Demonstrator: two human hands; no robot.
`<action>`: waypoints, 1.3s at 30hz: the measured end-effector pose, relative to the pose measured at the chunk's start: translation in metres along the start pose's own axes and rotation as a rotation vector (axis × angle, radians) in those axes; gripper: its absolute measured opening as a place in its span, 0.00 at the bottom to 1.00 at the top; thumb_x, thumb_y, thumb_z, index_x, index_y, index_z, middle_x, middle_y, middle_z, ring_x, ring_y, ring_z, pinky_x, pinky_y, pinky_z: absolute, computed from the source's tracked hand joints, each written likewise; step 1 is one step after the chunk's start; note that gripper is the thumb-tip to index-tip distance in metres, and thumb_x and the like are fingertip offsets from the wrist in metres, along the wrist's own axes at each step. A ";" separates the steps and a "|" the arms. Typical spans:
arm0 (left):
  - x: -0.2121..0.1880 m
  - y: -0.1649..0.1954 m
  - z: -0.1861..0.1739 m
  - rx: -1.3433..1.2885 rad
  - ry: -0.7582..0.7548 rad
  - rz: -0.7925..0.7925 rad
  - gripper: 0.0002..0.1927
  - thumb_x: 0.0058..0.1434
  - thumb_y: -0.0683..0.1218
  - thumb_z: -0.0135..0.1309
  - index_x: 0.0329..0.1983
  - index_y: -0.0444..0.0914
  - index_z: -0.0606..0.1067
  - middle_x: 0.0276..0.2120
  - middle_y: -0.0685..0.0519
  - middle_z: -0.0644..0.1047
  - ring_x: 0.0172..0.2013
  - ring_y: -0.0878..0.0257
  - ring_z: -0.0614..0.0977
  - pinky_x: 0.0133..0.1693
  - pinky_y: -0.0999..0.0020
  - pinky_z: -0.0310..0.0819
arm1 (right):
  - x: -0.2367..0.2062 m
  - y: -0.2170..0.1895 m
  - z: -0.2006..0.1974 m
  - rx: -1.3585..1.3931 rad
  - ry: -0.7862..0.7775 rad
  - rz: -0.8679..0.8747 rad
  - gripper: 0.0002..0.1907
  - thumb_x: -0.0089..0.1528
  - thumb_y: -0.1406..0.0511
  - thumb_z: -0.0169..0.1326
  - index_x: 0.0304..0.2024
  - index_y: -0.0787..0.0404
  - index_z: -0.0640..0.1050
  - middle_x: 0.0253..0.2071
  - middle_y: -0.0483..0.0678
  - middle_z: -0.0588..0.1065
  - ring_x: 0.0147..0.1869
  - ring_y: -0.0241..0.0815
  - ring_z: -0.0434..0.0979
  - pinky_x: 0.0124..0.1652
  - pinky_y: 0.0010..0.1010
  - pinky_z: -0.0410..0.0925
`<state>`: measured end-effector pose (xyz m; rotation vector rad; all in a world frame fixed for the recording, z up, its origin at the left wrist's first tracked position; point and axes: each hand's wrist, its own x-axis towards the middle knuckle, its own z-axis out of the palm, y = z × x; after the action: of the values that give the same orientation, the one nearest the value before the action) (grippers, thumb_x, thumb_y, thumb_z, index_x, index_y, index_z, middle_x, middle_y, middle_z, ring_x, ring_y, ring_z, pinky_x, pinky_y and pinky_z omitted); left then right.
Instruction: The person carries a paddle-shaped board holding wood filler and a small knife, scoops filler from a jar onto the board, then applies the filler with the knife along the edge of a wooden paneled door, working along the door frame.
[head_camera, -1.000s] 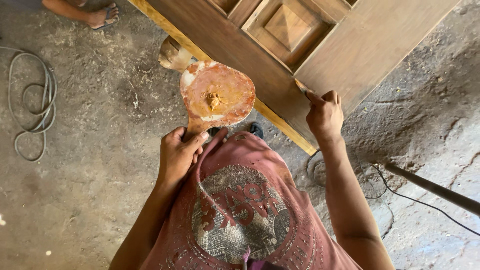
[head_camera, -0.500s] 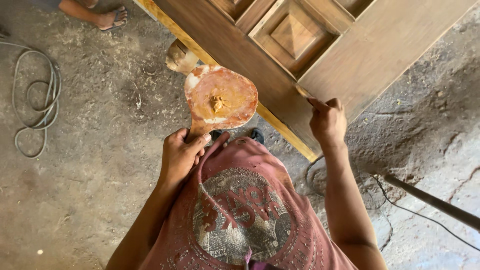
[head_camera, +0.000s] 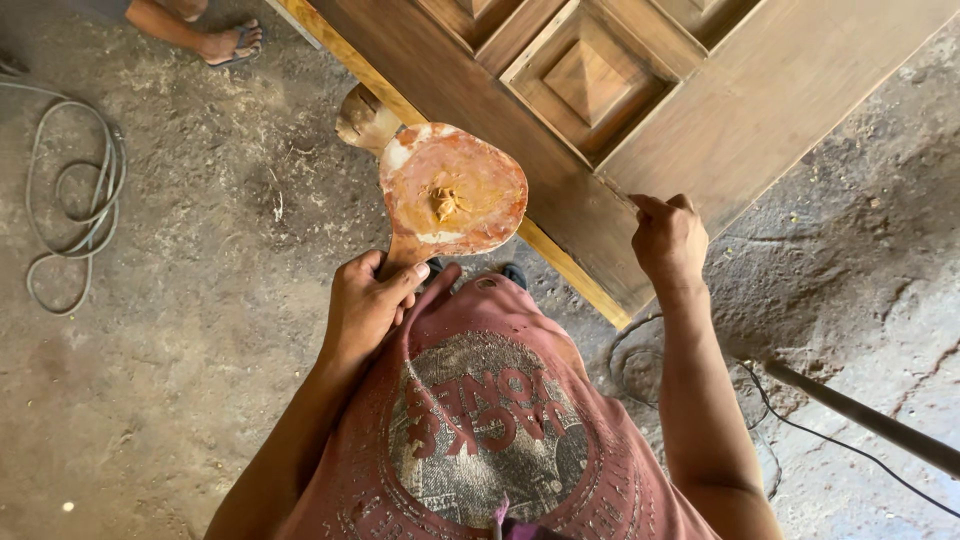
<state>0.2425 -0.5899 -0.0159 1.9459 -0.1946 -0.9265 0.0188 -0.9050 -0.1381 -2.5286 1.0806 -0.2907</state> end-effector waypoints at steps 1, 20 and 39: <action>-0.001 0.000 0.000 -0.005 -0.001 -0.008 0.13 0.58 0.49 0.64 0.29 0.36 0.76 0.18 0.55 0.76 0.14 0.72 0.71 0.17 0.75 0.63 | 0.000 0.001 0.000 0.007 0.059 -0.010 0.15 0.64 0.68 0.57 0.50 0.47 0.86 0.36 0.58 0.76 0.36 0.58 0.78 0.36 0.45 0.72; 0.012 -0.008 0.010 0.025 -0.017 0.001 0.12 0.58 0.49 0.64 0.30 0.36 0.77 0.18 0.55 0.77 0.14 0.71 0.72 0.16 0.75 0.64 | -0.009 -0.003 0.009 -0.060 0.055 0.030 0.14 0.64 0.66 0.58 0.50 0.48 0.86 0.35 0.53 0.74 0.38 0.54 0.77 0.34 0.43 0.72; 0.017 -0.007 0.016 -0.005 -0.018 -0.029 0.13 0.58 0.48 0.65 0.28 0.37 0.75 0.18 0.55 0.77 0.15 0.72 0.71 0.18 0.75 0.63 | -0.016 -0.009 0.020 0.088 0.062 -0.001 0.16 0.63 0.70 0.55 0.49 0.48 0.86 0.37 0.54 0.73 0.38 0.55 0.75 0.35 0.45 0.71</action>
<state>0.2419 -0.6047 -0.0350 1.9408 -0.1750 -0.9629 0.0202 -0.8821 -0.1532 -2.4572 1.0650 -0.4104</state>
